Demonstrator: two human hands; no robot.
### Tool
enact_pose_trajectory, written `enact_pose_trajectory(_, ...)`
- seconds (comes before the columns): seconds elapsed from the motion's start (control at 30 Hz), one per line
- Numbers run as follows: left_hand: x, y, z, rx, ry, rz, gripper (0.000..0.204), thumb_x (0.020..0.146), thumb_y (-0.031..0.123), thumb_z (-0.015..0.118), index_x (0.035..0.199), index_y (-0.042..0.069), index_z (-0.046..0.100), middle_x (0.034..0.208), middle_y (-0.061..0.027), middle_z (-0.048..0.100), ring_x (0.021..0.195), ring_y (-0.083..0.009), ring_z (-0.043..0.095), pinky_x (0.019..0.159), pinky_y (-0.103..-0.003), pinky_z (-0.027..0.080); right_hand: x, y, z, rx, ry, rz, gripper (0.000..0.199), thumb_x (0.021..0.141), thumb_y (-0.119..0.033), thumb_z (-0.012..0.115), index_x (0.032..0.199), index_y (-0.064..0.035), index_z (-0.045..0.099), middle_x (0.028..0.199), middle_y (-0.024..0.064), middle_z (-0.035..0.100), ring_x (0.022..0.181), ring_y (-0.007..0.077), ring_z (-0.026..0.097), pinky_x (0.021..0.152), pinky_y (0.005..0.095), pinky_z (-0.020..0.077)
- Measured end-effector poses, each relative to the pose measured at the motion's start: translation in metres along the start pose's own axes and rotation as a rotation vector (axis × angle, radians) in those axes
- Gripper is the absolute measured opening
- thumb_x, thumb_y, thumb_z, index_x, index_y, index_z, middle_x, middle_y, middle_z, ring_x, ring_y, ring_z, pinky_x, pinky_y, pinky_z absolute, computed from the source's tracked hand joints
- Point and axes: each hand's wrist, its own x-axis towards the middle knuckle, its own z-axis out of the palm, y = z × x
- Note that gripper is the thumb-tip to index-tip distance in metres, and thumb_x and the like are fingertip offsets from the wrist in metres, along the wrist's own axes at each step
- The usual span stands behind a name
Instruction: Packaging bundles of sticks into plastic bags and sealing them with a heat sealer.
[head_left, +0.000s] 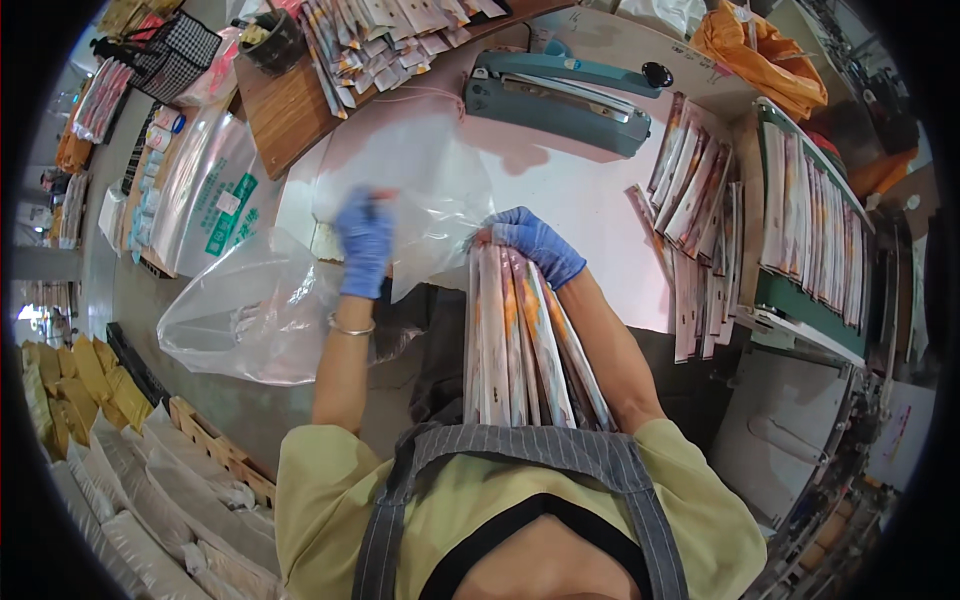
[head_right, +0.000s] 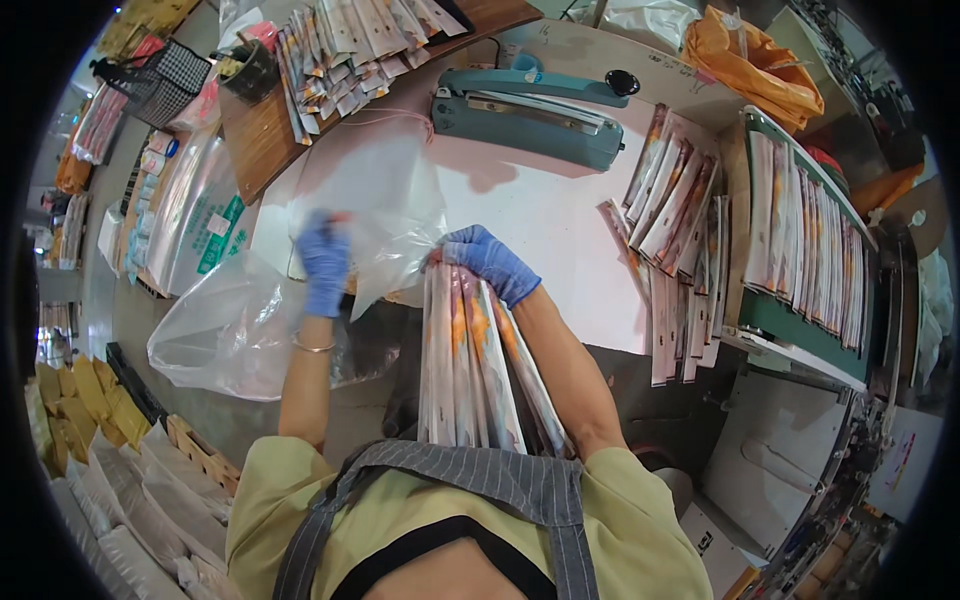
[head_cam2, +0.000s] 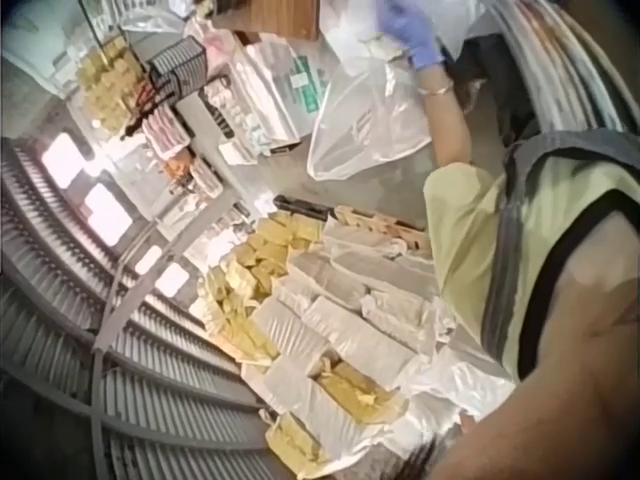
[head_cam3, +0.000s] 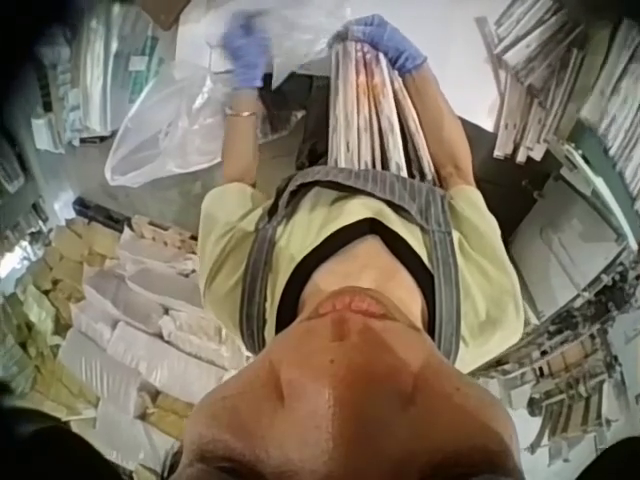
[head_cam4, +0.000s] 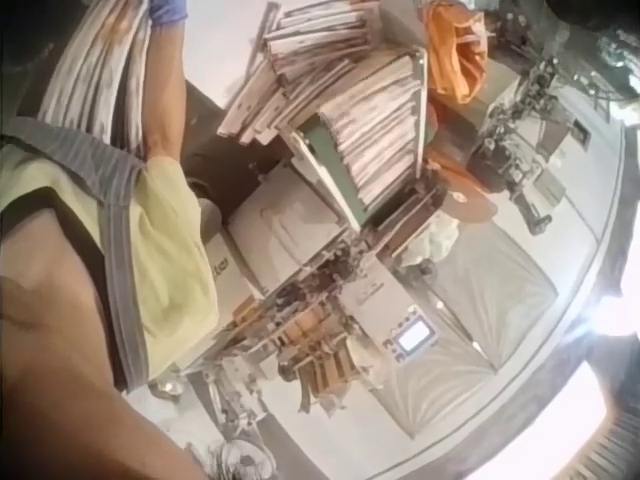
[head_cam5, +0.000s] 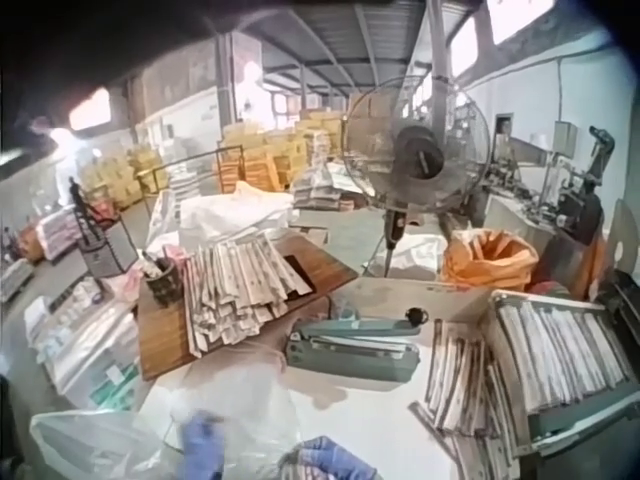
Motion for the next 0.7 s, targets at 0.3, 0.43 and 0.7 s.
enact_pose_trajectory(0.3, -0.041, -0.017, 0.021, -0.208, -0.328, -0.386, 0.037, 0.073, -0.003, 0.061, 0.107, 0.001, 0.048, 0.108, -0.0062, 0.052, 0.096, -0.013, 0.051, 0.081, -0.023, 0.042, 0.011, 0.012, 0.004, 0.053, -0.017, -0.042, 0.02, 0.075, -0.014, 0.061, 0.081, 0.0043, 0.064, 0.072, 0.0069, 0.063, 0.066, 0.012, 0.057, 0.066, 0.0241, 0.046)
enact_pose_trajectory(0.43, -0.027, -0.007, 0.002, -0.087, -0.225, 0.039, 0.019, 0.076, 0.007, 0.061, 0.094, 0.004, 0.056, 0.106, -0.007, 0.053, 0.093, -0.016, 0.053, 0.079, -0.025, 0.042, 0.001, 0.011, -0.009, 0.055, 0.038, -0.063, 0.022, 0.074, -0.017, 0.062, 0.082, 0.0041, 0.064, 0.073, 0.0069, 0.063, 0.066, 0.0121, 0.057, 0.066, 0.0237, 0.046)
enact_pose_trajectory(0.7, -0.012, -0.012, 0.032, 0.767, -0.307, 0.097, 0.028, 0.075, 0.009, 0.051, 0.103, 0.006, 0.053, 0.104, -0.0167, 0.052, 0.075, -0.0263, 0.059, 0.064, -0.036, 0.047, -0.046, -0.006, -0.016, 0.168, 0.134, -0.152, 0.023, 0.076, -0.017, 0.056, 0.082, 0.0034, 0.064, 0.074, 0.0085, 0.063, 0.068, 0.0128, 0.058, 0.067, 0.0239, 0.0463)
